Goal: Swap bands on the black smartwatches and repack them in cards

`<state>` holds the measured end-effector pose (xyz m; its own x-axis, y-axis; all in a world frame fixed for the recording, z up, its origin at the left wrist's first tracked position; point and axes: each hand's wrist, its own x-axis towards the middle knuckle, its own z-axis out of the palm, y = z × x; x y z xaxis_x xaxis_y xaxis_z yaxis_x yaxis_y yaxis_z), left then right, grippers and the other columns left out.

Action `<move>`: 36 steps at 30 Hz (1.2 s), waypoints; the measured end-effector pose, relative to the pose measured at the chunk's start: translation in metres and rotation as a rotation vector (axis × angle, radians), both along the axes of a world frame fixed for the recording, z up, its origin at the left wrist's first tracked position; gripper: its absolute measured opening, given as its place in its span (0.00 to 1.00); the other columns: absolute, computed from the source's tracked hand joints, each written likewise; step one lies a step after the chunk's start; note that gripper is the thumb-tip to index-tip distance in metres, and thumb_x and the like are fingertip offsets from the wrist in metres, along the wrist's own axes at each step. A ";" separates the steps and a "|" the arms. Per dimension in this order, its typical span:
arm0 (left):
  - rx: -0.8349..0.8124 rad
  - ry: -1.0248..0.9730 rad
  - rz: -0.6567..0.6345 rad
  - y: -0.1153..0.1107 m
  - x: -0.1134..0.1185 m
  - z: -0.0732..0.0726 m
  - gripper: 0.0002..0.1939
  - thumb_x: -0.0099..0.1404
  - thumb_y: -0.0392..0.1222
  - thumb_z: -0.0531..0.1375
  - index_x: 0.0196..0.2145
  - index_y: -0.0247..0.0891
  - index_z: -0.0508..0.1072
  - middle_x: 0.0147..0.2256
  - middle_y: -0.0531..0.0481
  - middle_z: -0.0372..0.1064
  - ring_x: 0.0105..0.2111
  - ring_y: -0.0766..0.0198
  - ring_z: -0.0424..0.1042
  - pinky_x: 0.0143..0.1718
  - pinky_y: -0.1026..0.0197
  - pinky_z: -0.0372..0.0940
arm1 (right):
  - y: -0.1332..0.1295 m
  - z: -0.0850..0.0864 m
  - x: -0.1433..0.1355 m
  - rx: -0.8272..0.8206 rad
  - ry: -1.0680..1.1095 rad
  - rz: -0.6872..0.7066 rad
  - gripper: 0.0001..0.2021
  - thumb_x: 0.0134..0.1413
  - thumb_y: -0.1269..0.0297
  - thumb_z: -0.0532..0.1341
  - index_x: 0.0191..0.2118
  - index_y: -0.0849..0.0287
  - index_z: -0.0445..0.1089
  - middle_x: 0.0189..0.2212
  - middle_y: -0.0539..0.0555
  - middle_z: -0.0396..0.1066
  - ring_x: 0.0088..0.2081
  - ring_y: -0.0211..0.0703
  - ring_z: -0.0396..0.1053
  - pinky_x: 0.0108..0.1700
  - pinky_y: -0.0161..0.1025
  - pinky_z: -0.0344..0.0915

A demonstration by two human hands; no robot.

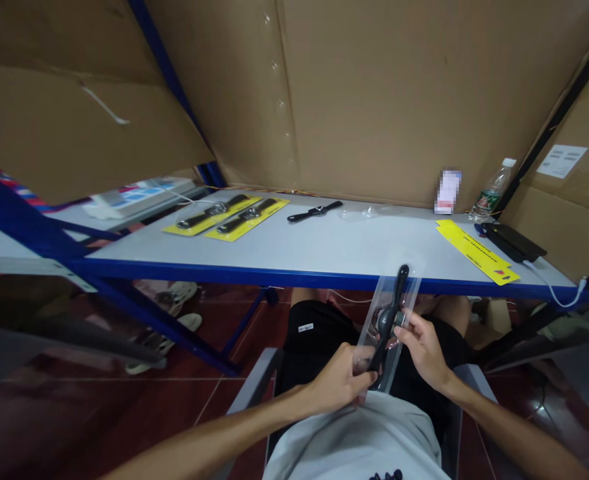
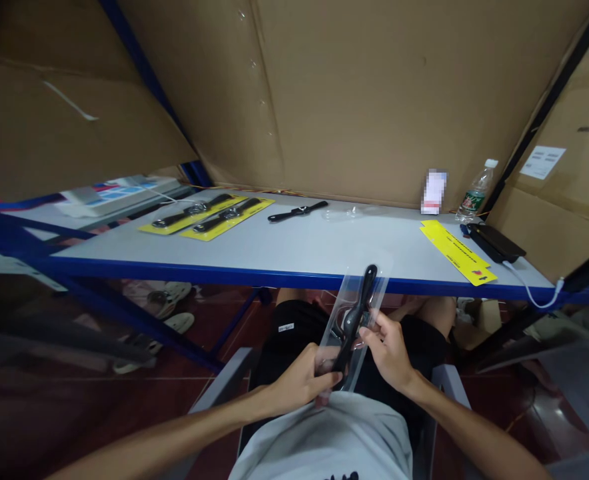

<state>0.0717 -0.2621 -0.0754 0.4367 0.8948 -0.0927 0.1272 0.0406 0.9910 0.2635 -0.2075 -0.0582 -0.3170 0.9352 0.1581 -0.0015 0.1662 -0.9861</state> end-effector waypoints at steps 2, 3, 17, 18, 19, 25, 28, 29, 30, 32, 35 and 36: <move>-0.016 0.015 0.008 0.000 0.000 -0.002 0.08 0.64 0.43 0.63 0.31 0.35 0.72 0.18 0.55 0.65 0.16 0.68 0.66 0.18 0.69 0.58 | 0.001 -0.001 -0.001 -0.019 0.007 -0.001 0.16 0.57 0.53 0.64 0.46 0.58 0.76 0.31 0.53 0.77 0.30 0.47 0.74 0.34 0.43 0.75; -0.020 0.018 0.013 0.001 0.001 -0.003 0.08 0.64 0.43 0.63 0.31 0.35 0.72 0.18 0.55 0.65 0.16 0.68 0.66 0.18 0.69 0.58 | 0.001 -0.002 -0.001 -0.028 0.012 0.006 0.16 0.58 0.53 0.64 0.45 0.58 0.75 0.30 0.53 0.77 0.29 0.47 0.74 0.34 0.43 0.75; -0.147 -0.076 0.021 0.001 0.002 0.000 0.14 0.63 0.49 0.66 0.33 0.35 0.71 0.18 0.54 0.67 0.16 0.68 0.66 0.17 0.68 0.62 | 0.004 0.000 -0.001 -0.014 0.008 0.034 0.19 0.59 0.45 0.65 0.43 0.58 0.75 0.28 0.52 0.74 0.27 0.46 0.72 0.31 0.41 0.72; -0.163 -0.104 0.021 0.002 0.002 0.000 0.15 0.63 0.50 0.66 0.34 0.35 0.71 0.18 0.54 0.67 0.16 0.69 0.66 0.18 0.68 0.63 | 0.004 0.000 0.000 -0.005 -0.006 0.043 0.20 0.60 0.44 0.64 0.43 0.58 0.76 0.27 0.52 0.74 0.27 0.45 0.72 0.31 0.41 0.72; -0.171 -0.136 0.021 0.002 0.002 0.000 0.16 0.63 0.52 0.67 0.35 0.34 0.72 0.18 0.55 0.67 0.16 0.69 0.66 0.18 0.68 0.63 | 0.005 0.000 0.000 0.004 -0.027 0.056 0.21 0.61 0.44 0.64 0.43 0.58 0.76 0.26 0.52 0.74 0.26 0.45 0.72 0.30 0.41 0.71; -0.150 -0.218 0.037 0.004 -0.001 -0.006 0.20 0.61 0.56 0.69 0.33 0.35 0.71 0.19 0.57 0.63 0.16 0.71 0.65 0.17 0.70 0.62 | 0.008 0.007 0.005 0.138 -0.139 0.020 0.22 0.63 0.42 0.61 0.39 0.57 0.78 0.25 0.53 0.75 0.26 0.46 0.73 0.31 0.41 0.71; -0.163 -0.209 0.035 0.004 -0.002 -0.012 0.23 0.60 0.59 0.69 0.33 0.35 0.70 0.18 0.58 0.62 0.15 0.70 0.64 0.16 0.69 0.61 | 0.018 0.017 0.019 0.241 -0.156 -0.163 0.21 0.66 0.44 0.59 0.44 0.57 0.78 0.29 0.54 0.78 0.27 0.46 0.75 0.33 0.41 0.72; -0.172 -0.213 0.034 0.004 -0.003 -0.014 0.24 0.60 0.60 0.69 0.33 0.35 0.70 0.18 0.58 0.62 0.15 0.70 0.65 0.16 0.69 0.61 | 0.023 0.020 0.028 0.276 -0.160 -0.245 0.20 0.68 0.45 0.58 0.44 0.57 0.77 0.30 0.55 0.79 0.28 0.46 0.75 0.33 0.41 0.73; -0.181 -0.222 0.041 0.004 -0.003 -0.014 0.25 0.59 0.61 0.69 0.34 0.35 0.70 0.18 0.57 0.63 0.15 0.69 0.65 0.16 0.68 0.61 | 0.028 0.024 0.040 0.314 -0.181 -0.334 0.19 0.69 0.47 0.56 0.44 0.57 0.77 0.31 0.55 0.79 0.28 0.46 0.76 0.34 0.42 0.73; -0.202 -0.244 0.054 0.005 -0.003 -0.013 0.25 0.59 0.60 0.70 0.35 0.35 0.70 0.19 0.56 0.65 0.16 0.68 0.68 0.17 0.68 0.61 | 0.040 0.030 0.069 0.446 -0.313 -0.517 0.17 0.69 0.51 0.56 0.41 0.56 0.77 0.32 0.57 0.80 0.32 0.49 0.77 0.39 0.44 0.74; -0.224 -0.290 0.023 0.007 -0.002 -0.004 0.22 0.59 0.57 0.70 0.33 0.35 0.70 0.22 0.52 0.70 0.19 0.64 0.73 0.17 0.69 0.60 | 0.058 0.032 0.122 0.765 -0.738 -0.773 0.14 0.65 0.63 0.55 0.46 0.57 0.77 0.45 0.61 0.79 0.50 0.56 0.74 0.57 0.53 0.69; -0.229 -0.310 0.006 0.008 -0.002 0.000 0.21 0.59 0.55 0.69 0.32 0.34 0.70 0.24 0.50 0.72 0.21 0.63 0.75 0.18 0.69 0.61 | 0.063 0.031 0.139 0.811 -0.882 -0.812 0.18 0.62 0.68 0.54 0.52 0.58 0.76 0.51 0.62 0.77 0.56 0.58 0.70 0.60 0.56 0.66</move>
<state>0.0698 -0.2541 -0.0755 0.4706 0.8686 -0.1550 -0.1776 0.2654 0.9476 0.4024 -0.1441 -0.0274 -0.0249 0.6503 0.7593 0.9105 0.3283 -0.2513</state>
